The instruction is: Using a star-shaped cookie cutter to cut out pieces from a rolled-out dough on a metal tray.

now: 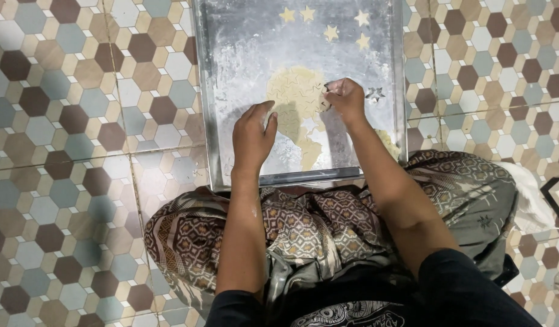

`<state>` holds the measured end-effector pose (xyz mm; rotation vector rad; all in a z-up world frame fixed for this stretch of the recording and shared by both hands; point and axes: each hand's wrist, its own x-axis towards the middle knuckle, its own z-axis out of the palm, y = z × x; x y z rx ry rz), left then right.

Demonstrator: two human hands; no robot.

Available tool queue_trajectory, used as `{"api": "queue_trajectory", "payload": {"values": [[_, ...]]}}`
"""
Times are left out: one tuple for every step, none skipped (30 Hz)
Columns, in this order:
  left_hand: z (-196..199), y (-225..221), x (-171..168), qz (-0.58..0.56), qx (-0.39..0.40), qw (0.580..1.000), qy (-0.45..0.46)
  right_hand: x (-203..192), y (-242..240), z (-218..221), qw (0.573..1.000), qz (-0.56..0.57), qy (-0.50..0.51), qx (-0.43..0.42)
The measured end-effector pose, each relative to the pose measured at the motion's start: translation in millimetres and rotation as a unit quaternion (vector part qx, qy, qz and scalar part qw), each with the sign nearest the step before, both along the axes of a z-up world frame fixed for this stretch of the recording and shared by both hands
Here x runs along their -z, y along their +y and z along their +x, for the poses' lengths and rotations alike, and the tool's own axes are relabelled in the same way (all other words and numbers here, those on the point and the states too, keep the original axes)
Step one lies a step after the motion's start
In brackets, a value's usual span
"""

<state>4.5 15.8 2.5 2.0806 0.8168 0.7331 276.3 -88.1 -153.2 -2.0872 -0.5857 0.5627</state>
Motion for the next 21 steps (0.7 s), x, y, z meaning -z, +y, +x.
{"api": "queue_trajectory", "payload": {"values": [[-1, 0, 0, -0.007, 0.007, 1.0, 0.008, -16, -3, -4, 0.993, 0.073, 0.094, -0.002], [-1, 0, 0, -0.015, 0.015, 1.0, 0.016, -32, -6, -9, 0.972, 0.146, 0.186, -0.005], [-2, 0, 1, -0.015, 0.014, 1.0, 0.016, -33, -7, -8, 0.972, 0.145, 0.186, -0.005], [-2, 1, 2, -0.015, 0.018, 1.0, 0.016, -33, -8, -8, 0.968, 0.137, 0.212, 0.009], [-1, 1, 3, -0.014, 0.023, 1.0, 0.015, -34, -9, -6, 0.962, 0.129, 0.238, 0.024], [0, 0, 4, -0.015, 0.024, 0.999, 0.014, -33, -9, -6, 0.963, 0.129, 0.237, 0.025], [0, 0, 6, -0.019, 0.023, 0.999, 0.022, -31, -9, -5, 0.969, 0.092, 0.228, 0.024], [0, -1, 7, -0.024, 0.021, 0.999, 0.029, -30, -9, -5, 0.974, 0.054, 0.218, 0.023], [1, 0, 7, -0.023, 0.021, 0.999, 0.029, -23, -7, -2, 0.974, 0.055, 0.218, 0.022], [1, 0, 8, -0.025, 0.025, 0.999, 0.034, -16, -5, 1, 0.978, 0.039, 0.206, 0.013], [0, 0, 9, -0.029, 0.029, 0.998, 0.039, -8, -6, 3, 0.981, 0.021, 0.195, 0.005], [1, 0, 9, -0.03, 0.029, 0.998, 0.04, -6, -5, 3, 0.98, 0.021, 0.196, 0.005], [1, 0, 10, -0.03, 0.03, 0.998, 0.046, -4, -4, 4, 0.981, 0.025, 0.192, -0.004], [1, 0, 11, -0.031, 0.031, 0.998, 0.053, -2, -3, 4, 0.981, 0.029, 0.189, -0.013], [2, 0, 11, -0.03, 0.029, 0.998, 0.053, 2, -1, 6, 0.981, 0.029, 0.189, -0.015], [3, 0, 12, -0.031, 0.03, 0.998, 0.056, 5, 1, 8, 0.98, 0.03, 0.195, -0.009], [4, -1, 14, -0.031, 0.029, 0.997, 0.06, 9, 2, 9, 0.979, 0.03, 0.202, -0.003], [8, -2, 16, -0.031, 0.028, 0.997, 0.06, 5, 2, 6, 0.979, 0.03, 0.203, -0.005], [13, -3, 18, -0.041, 0.031, 0.997, 0.064, 0, 1, 3, 0.977, 0.028, 0.211, 0.0], [19, -4, 21, -0.052, 0.034, 0.996, 0.067, -5, 0, 0, 0.976, 0.026, 0.218, 0.005], [27, -4, 30, -0.052, 0.035, 0.996, 0.068, -10, -2, -3, 0.975, 0.026, 0.219, 0.006]]}}
